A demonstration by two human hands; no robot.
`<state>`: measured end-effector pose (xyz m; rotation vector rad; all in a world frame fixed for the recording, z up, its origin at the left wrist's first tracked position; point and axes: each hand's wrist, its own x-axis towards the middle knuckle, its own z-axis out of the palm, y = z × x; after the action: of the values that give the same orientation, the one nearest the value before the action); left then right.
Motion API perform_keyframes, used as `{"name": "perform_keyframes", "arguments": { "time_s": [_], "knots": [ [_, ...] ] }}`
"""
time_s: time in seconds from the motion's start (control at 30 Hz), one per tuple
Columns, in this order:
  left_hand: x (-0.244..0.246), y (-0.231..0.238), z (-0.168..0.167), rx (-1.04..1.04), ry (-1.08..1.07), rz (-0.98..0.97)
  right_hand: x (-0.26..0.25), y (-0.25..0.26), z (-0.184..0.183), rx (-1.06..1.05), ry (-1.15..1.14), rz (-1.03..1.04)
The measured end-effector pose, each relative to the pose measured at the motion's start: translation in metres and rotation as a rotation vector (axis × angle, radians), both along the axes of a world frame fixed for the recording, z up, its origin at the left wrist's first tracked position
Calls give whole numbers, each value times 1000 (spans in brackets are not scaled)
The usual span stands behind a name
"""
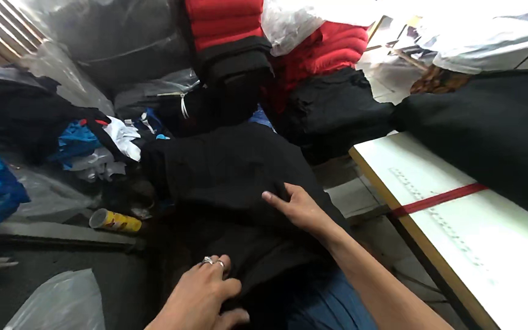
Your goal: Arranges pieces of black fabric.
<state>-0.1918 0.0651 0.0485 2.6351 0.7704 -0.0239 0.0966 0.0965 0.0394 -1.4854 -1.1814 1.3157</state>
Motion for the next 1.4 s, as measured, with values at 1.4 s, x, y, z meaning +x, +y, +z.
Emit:
{"name": "perform_keyframes", "arguments": {
  "time_s": [1.4],
  "knots": [
    [11, 9, -29, 5, 79, 36, 16, 36, -21, -165, -195, -10]
  ]
}}
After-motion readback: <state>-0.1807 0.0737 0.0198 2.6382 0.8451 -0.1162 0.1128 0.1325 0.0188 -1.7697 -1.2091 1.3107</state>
